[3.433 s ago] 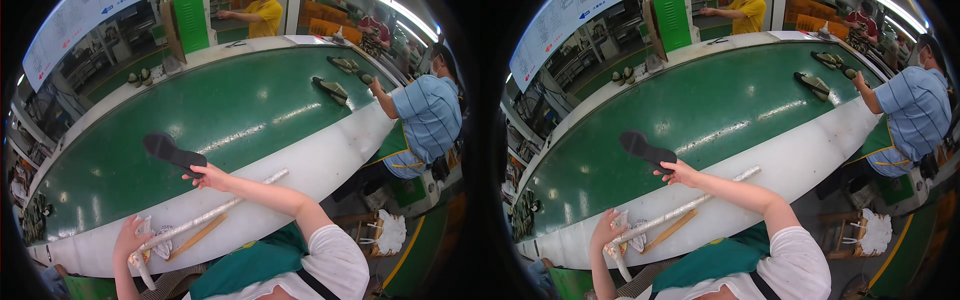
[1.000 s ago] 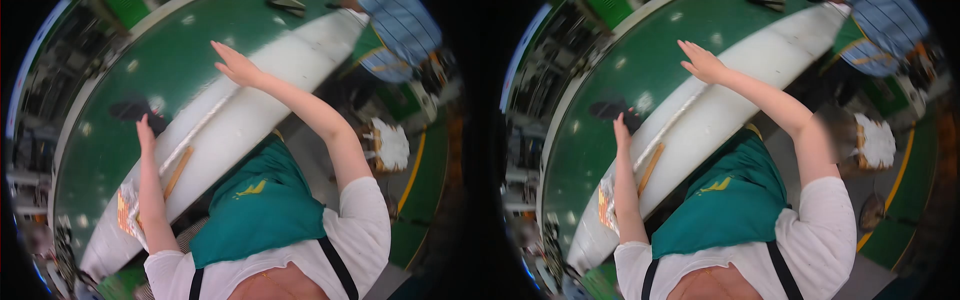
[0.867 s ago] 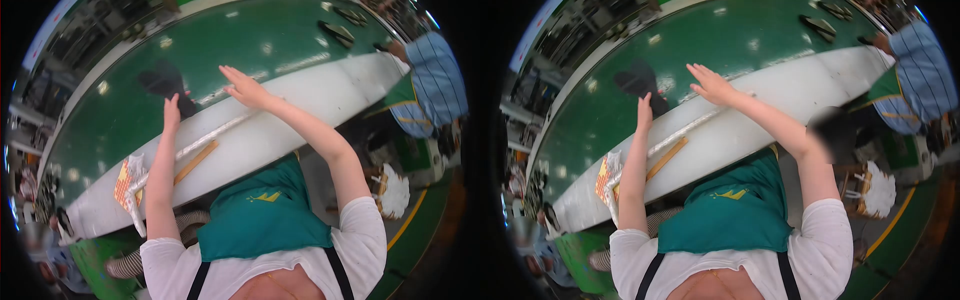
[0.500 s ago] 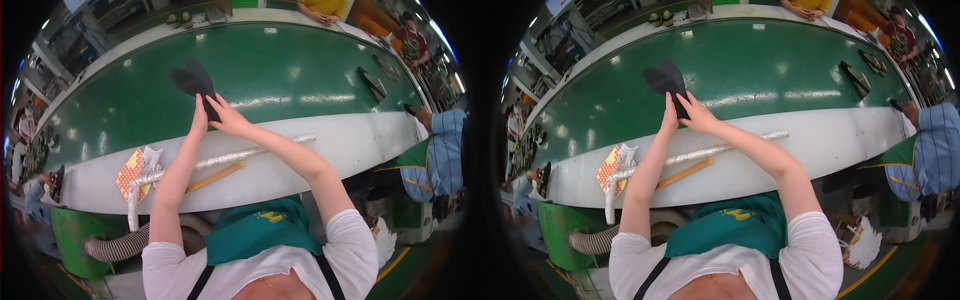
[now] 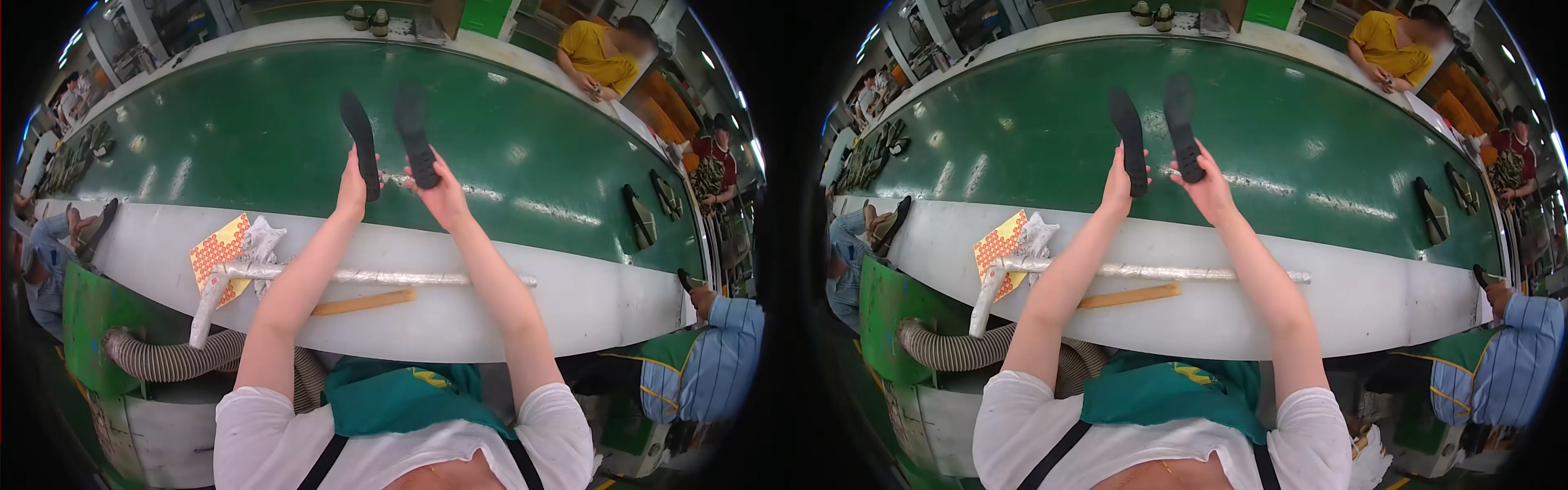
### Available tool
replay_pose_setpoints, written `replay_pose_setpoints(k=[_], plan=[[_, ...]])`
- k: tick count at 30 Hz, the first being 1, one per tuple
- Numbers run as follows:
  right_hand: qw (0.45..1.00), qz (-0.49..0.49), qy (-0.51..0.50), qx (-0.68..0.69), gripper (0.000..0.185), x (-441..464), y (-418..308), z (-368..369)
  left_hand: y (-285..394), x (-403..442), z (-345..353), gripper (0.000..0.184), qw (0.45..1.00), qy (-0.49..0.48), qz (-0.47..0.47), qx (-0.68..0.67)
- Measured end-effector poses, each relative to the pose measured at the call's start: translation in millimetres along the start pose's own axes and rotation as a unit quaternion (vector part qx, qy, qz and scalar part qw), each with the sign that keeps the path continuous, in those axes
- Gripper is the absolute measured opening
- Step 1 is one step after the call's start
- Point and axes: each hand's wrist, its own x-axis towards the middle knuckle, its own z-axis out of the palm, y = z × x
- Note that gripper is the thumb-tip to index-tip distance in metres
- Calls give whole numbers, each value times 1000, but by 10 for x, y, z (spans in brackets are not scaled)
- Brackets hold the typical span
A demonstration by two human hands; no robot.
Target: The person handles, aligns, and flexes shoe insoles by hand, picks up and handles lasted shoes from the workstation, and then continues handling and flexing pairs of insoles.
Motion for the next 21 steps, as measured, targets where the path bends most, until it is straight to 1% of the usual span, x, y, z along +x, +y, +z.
replay_pose_setpoints(k=[1,2,4,5,6,7,8,9,11,12,14,15,17,19,20,21], plan=[[999,-30,40,14,48,16,-7,-13,35,11,-2,51,1000,14,3,8],[994,-76,83,8,45,20,-7,-27,11,43,-27,52,999,25,28,10],[982,-105,141,-73,45,22,29,-34,-69,84,-58,54,996,46,77,16],[972,-119,169,-113,45,21,46,-31,-117,99,-58,55,995,45,82,39],[973,-77,115,-184,45,-5,62,-23,-120,82,-37,55,993,48,92,63],[965,-35,48,-254,46,-48,98,6,-115,51,-39,54,984,5,100,145],[947,6,-32,-321,46,-58,173,59,-213,61,-55,52,954,-32,156,255],[929,25,-77,-360,48,-68,274,90,-319,65,-70,51,907,-57,220,354],[942,67,-26,-327,46,-80,358,135,-454,176,-126,50,941,-86,177,274],[950,95,-6,-296,43,-95,312,181,-579,268,-160,49,943,-57,197,262],[972,101,38,-211,41,-75,222,182,-370,154,-81,50,982,-29,133,128],[984,85,53,-145,42,-28,215,55,-252,103,-45,50,993,-9,104,58],[991,77,100,-45,40,21,144,-109,-108,88,-71,53,992,62,107,10],[985,23,171,7,39,77,118,-263,-48,135,-146,55,977,122,142,-100],[977,-3,212,-12,39,92,125,-334,-22,147,-182,57,966,153,144,-150],[967,-31,252,-28,39,106,109,-298,-23,157,-202,57,966,158,136,-154]])
